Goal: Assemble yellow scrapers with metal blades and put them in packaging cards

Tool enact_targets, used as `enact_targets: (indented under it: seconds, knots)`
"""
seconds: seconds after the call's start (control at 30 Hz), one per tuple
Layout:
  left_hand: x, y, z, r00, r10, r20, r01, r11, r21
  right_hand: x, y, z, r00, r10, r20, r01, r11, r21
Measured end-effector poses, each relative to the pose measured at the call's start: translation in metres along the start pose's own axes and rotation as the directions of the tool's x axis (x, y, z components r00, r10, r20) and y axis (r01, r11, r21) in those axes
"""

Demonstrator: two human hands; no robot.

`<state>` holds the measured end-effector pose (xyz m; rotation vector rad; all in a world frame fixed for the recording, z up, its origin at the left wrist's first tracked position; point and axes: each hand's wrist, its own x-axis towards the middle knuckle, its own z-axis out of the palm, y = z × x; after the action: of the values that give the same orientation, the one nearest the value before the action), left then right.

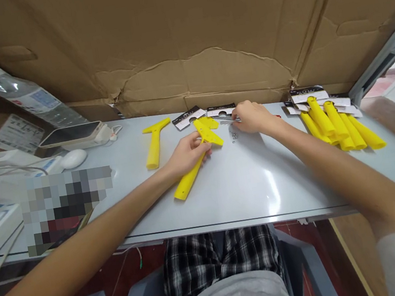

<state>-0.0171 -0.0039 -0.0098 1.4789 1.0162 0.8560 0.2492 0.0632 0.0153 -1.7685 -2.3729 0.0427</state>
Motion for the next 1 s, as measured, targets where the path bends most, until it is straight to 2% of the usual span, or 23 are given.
enact_targets:
  seconds: [0.27,0.37,0.5,0.6,0.8,1.0]
  knots:
    - [0.001,0.002,-0.003,1.000,-0.008,0.027,0.009,0.999,-0.031,-0.030,0.014,0.014,0.998,0.028,-0.054,-0.031,0.998,-0.056]
    - [0.000,0.002,-0.005,0.999,-0.006,0.032,0.007,0.999,-0.042,-0.041,0.018,0.010,1.000,0.028,-0.012,-0.029,0.998,-0.063]
    - [0.000,0.003,-0.008,0.996,0.009,0.087,-0.004,0.999,-0.054,-0.051,0.029,0.007,0.999,-0.005,0.036,0.004,1.000,0.017]
    - [0.000,0.005,-0.009,0.994,0.007,0.107,-0.002,0.999,-0.048,-0.054,0.034,0.009,1.000,-0.013,0.002,0.013,0.997,0.082]
    - [-0.002,0.010,-0.007,0.995,-0.009,0.095,0.014,0.999,-0.047,-0.055,0.030,0.012,0.998,0.024,-0.051,-0.020,0.998,0.066]
    - [-0.004,0.010,-0.009,0.994,0.001,0.107,0.005,0.999,-0.053,-0.057,0.030,0.011,0.999,0.007,-0.042,0.000,0.989,0.149]
